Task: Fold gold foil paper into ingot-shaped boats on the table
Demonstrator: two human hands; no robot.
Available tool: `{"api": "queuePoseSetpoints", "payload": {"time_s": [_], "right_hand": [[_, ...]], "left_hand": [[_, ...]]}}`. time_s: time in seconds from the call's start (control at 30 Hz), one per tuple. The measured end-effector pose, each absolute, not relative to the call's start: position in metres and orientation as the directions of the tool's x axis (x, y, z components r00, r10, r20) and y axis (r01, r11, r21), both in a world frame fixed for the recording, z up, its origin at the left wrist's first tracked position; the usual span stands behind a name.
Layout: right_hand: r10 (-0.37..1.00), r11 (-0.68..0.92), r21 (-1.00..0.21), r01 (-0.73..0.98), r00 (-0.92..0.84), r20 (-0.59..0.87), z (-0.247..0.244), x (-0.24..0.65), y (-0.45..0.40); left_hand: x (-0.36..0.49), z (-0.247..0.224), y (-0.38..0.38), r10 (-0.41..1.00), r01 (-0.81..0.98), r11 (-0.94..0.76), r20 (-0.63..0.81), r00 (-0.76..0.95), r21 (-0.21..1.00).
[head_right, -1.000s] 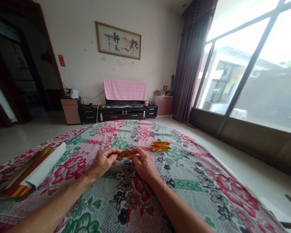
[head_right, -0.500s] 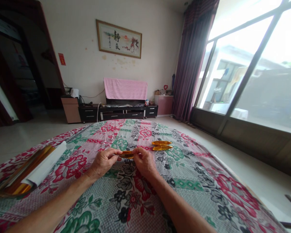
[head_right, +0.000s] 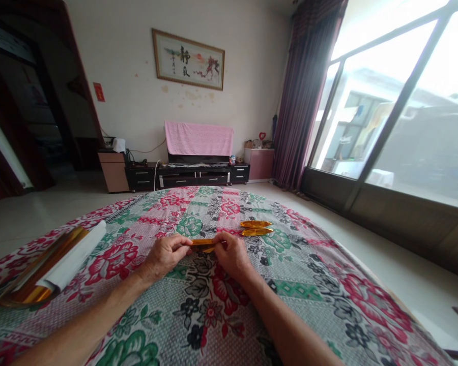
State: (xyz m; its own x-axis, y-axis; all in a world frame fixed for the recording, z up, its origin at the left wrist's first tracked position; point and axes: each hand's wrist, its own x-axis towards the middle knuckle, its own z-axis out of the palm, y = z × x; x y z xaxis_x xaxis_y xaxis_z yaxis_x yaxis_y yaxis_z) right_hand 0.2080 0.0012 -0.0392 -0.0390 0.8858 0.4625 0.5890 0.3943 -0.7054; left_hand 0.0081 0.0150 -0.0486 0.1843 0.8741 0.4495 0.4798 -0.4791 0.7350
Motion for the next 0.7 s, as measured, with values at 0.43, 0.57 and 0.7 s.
{"api": "queuePoseSetpoints", "payload": {"time_s": [0.43, 0.57, 0.7], "right_hand": [[0.834, 0.486, -0.642, 0.593, -0.096, 0.543, -0.0408, 0.2122, 0.0008], [0.853, 0.461, -0.679, 0.571, -0.073, 0.518, -0.0407, 0.211, -0.0011], [0.891, 0.435, -0.778, 0.453, -0.093, 0.444, -0.0396, 0.2101, -0.0032]], "left_hand": [[0.0082, -0.047, 0.0113, 0.814, 0.514, -0.565, 0.536, 0.222, 0.645], [0.0091, -0.0457, 0.0097, 0.805, 0.508, -0.577, 0.549, 0.225, 0.639], [0.0106, -0.0458, 0.0088, 0.821, 0.461, -0.559, 0.536, 0.193, 0.689]]}}
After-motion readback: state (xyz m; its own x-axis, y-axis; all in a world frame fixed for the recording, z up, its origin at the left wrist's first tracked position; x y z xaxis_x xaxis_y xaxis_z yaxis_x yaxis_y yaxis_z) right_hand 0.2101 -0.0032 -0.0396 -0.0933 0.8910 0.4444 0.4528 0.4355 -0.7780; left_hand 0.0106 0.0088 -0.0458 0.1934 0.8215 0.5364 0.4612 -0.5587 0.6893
